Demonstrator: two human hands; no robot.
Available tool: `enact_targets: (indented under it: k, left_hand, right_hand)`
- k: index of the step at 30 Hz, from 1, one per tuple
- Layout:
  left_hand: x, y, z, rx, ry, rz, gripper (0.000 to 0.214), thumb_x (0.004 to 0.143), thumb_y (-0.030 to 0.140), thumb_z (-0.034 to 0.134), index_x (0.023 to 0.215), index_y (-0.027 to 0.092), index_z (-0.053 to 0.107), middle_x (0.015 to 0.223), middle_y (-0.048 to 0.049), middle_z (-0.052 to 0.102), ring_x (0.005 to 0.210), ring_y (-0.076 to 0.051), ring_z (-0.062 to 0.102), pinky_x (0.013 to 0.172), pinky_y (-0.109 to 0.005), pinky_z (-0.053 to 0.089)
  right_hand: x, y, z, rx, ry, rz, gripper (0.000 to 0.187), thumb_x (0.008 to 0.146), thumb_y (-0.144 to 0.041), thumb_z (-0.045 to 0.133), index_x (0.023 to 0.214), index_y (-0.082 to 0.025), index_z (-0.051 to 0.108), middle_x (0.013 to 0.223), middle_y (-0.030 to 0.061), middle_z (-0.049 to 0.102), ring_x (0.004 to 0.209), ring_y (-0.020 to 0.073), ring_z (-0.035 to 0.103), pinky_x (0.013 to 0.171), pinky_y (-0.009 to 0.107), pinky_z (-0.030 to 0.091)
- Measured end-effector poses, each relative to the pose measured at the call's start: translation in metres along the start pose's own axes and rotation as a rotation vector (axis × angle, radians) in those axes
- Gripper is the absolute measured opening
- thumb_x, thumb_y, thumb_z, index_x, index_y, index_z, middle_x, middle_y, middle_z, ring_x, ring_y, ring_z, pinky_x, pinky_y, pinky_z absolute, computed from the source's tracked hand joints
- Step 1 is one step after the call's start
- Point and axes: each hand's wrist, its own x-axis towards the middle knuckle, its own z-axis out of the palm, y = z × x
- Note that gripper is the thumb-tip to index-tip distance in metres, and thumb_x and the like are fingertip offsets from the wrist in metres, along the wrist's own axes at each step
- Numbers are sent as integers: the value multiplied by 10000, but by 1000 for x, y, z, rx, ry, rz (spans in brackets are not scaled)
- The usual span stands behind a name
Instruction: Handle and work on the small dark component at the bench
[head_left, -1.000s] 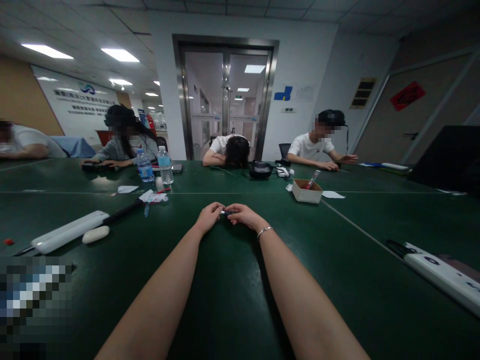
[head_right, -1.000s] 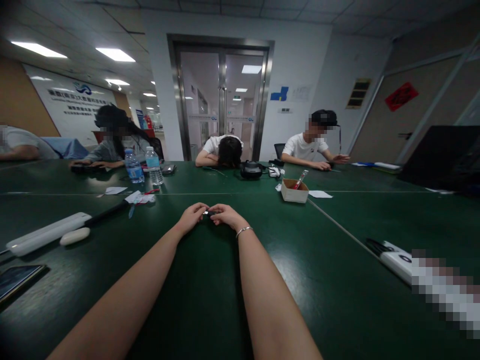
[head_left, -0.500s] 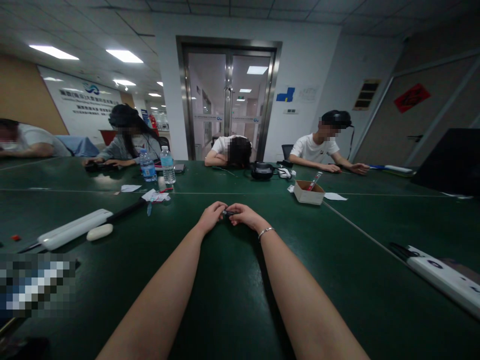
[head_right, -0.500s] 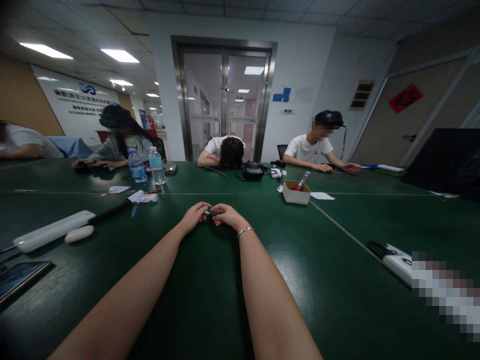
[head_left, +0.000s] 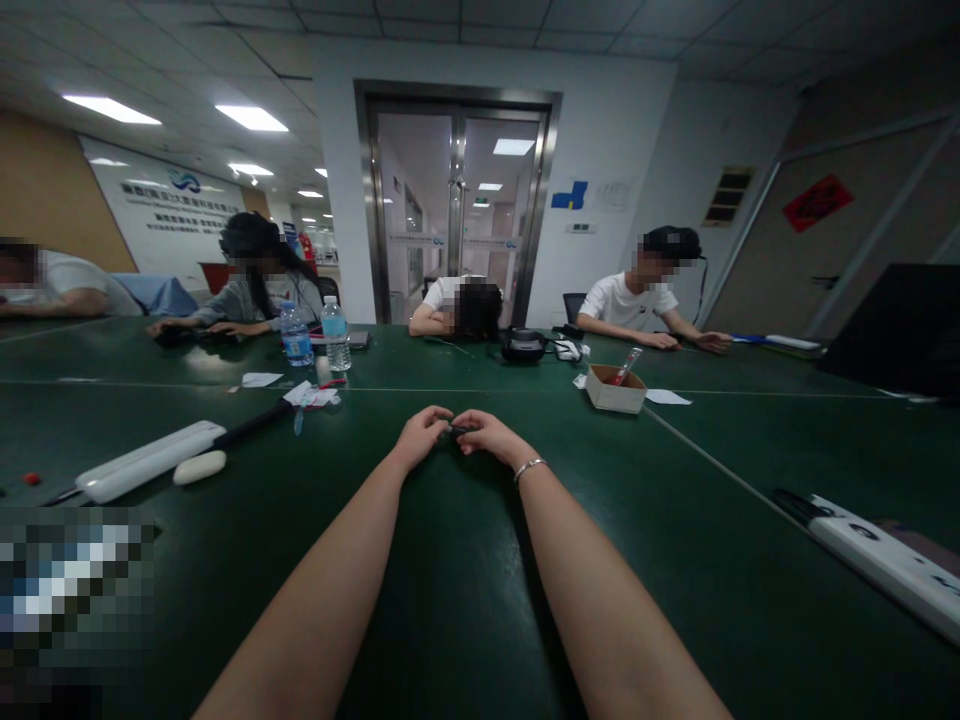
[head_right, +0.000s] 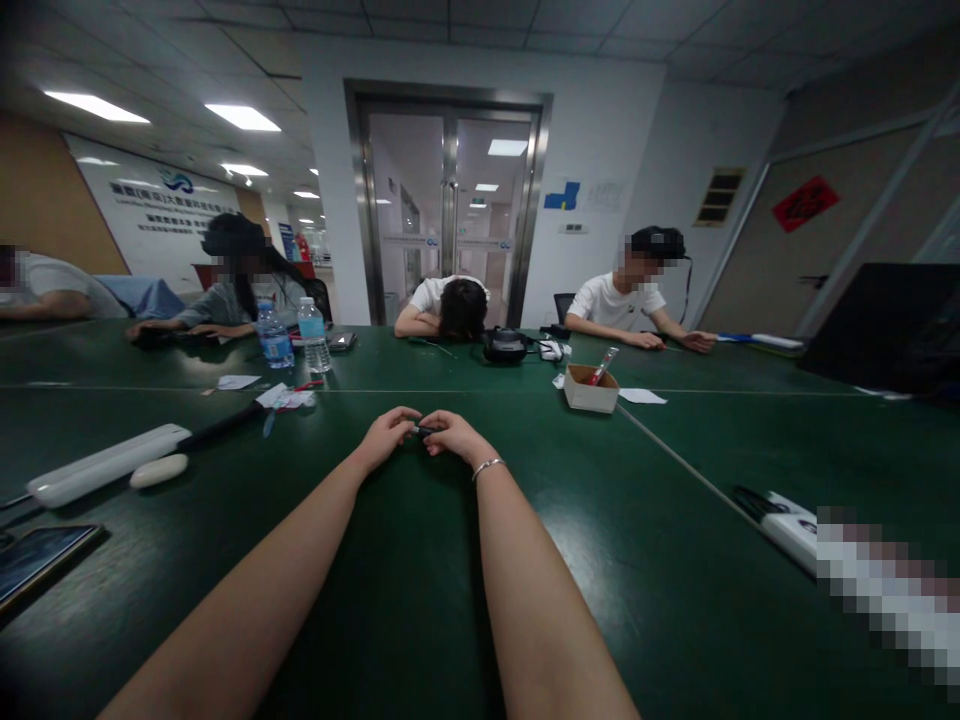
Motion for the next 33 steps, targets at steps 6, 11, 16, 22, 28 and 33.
enact_targets:
  k: [6, 11, 16, 22, 28, 33]
  left_hand:
    - [0, -4, 2, -2, -11, 5, 299, 769, 384, 473, 953, 186, 601, 743, -14, 564, 635, -121, 511, 540, -221, 395]
    - [3, -7, 1, -6, -4, 25, 282, 735, 312, 511, 970, 178, 591, 638, 11, 520, 595, -116, 499, 536, -218, 388]
    - [2, -7, 2, 0, 14, 32, 288, 749, 378, 523, 933, 163, 580, 640, 5, 534, 590, -117, 507, 537, -221, 390]
    - [2, -5, 4, -18, 11, 33, 293, 739, 433, 547, 838, 158, 546, 678, 2, 567, 579, -107, 500, 535, -220, 388]
    - [-1, 2, 10, 53, -9, 90, 331, 717, 496, 570, 771, 170, 547, 709, -11, 586, 659, -138, 542, 620, -247, 418]
    - [-2, 33, 3, 325, -43, 4, 430, 621, 536, 637, 862, 182, 627, 909, -80, 565, 849, -206, 554, 746, -289, 419]
  right_hand:
    - [0, -1, 1, -18, 41, -2, 256, 670, -8, 642, 875, -130, 550, 775, 2, 620, 483, 42, 568, 474, 145, 511]
    - [3, 2, -1, -1, 39, 4, 258, 691, -57, 671, 900, -141, 544, 713, -13, 616, 487, 56, 578, 481, 160, 525]
    - [5, 3, 1, -117, 75, -18, 268, 675, -94, 706, 876, -156, 540, 774, -10, 634, 408, 22, 502, 355, 120, 437]
    - [4, -1, 9, -300, 141, 5, 266, 675, -35, 675, 852, -167, 526, 756, -29, 623, 321, -1, 417, 272, 117, 340]
    - [4, 0, 17, -250, 173, -6, 238, 684, -94, 702, 758, -144, 481, 585, -38, 573, 362, 56, 517, 328, 144, 429]
    - [-7, -1, 4, -74, 147, 56, 290, 679, -173, 737, 780, -148, 466, 579, -23, 583, 462, 116, 609, 438, 210, 533]
